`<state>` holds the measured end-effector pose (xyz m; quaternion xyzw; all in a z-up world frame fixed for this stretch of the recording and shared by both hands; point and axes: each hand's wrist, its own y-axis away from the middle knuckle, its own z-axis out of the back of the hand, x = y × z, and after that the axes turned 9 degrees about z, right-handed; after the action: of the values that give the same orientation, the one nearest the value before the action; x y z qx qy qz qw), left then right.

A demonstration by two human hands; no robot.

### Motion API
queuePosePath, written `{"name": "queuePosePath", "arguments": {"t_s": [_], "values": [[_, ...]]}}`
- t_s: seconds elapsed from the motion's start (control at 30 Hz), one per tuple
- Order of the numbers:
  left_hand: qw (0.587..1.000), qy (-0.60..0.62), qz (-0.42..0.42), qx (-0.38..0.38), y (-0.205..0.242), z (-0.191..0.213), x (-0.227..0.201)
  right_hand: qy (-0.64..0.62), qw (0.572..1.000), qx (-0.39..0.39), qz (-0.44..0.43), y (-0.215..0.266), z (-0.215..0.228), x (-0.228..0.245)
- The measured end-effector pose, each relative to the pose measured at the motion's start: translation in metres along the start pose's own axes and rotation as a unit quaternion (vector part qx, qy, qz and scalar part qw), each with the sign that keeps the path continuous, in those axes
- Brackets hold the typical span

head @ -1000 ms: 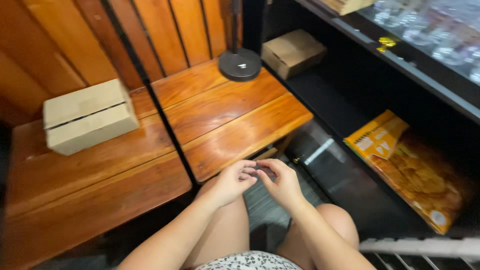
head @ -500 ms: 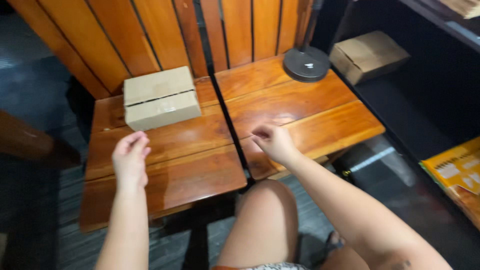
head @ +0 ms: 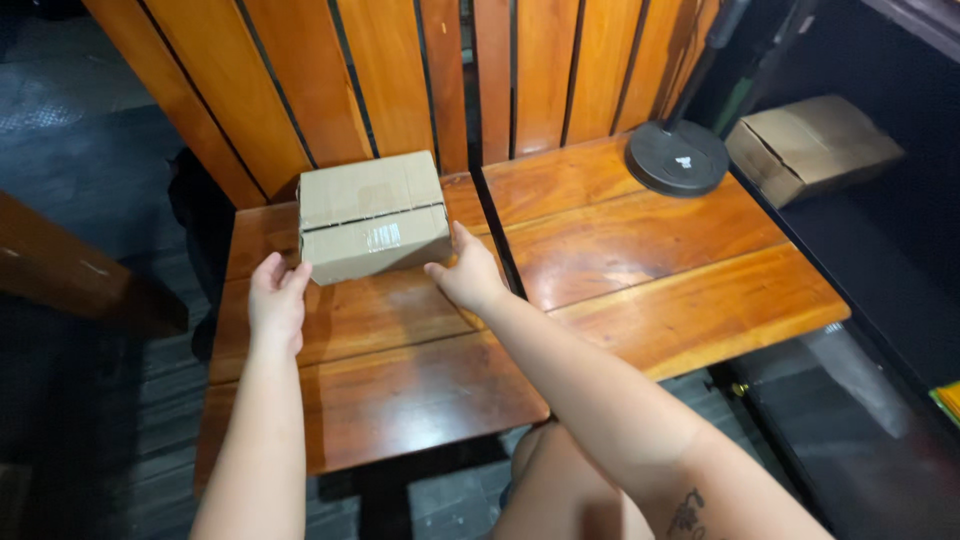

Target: The person unpacks small clear glasses from a cardboard box and places them on a wooden bench. They then pick up the glasses from the bench and arrange them on a shelf.

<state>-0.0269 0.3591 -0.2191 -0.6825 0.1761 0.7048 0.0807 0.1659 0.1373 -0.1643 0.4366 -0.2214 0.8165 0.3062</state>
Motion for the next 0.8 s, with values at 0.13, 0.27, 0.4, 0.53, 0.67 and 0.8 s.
{"name": "queuePosePath", "arguments": {"t_s": [0.13,0.27,0.4,0.53,0.67,0.8], "values": [[0.998,-0.044,0.047,0.023,0.029,-0.015,-0.037,-0.021,0.999,0.015,-0.033,-0.002,0.005,0.019],[0.996,-0.045,0.077,0.016,0.072,-0.031,-0.066,-0.067,0.998,0.011,-0.012,0.002,0.006,0.01],[0.998,-0.016,0.053,0.018,0.083,-0.033,-0.045,-0.115,0.993,-0.008,-0.004,0.015,0.019,-0.002],[0.998,-0.025,0.052,0.01,0.126,-0.034,-0.033,-0.097,0.995,-0.025,-0.025,0.039,0.04,-0.029],[0.997,0.006,0.072,0.026,0.178,-0.046,-0.018,0.001,0.999,-0.003,-0.049,0.081,0.071,-0.04],[0.995,0.037,0.077,0.041,0.208,-0.053,0.019,-0.043,0.995,-0.048,-0.08,0.136,0.105,-0.033]]}}
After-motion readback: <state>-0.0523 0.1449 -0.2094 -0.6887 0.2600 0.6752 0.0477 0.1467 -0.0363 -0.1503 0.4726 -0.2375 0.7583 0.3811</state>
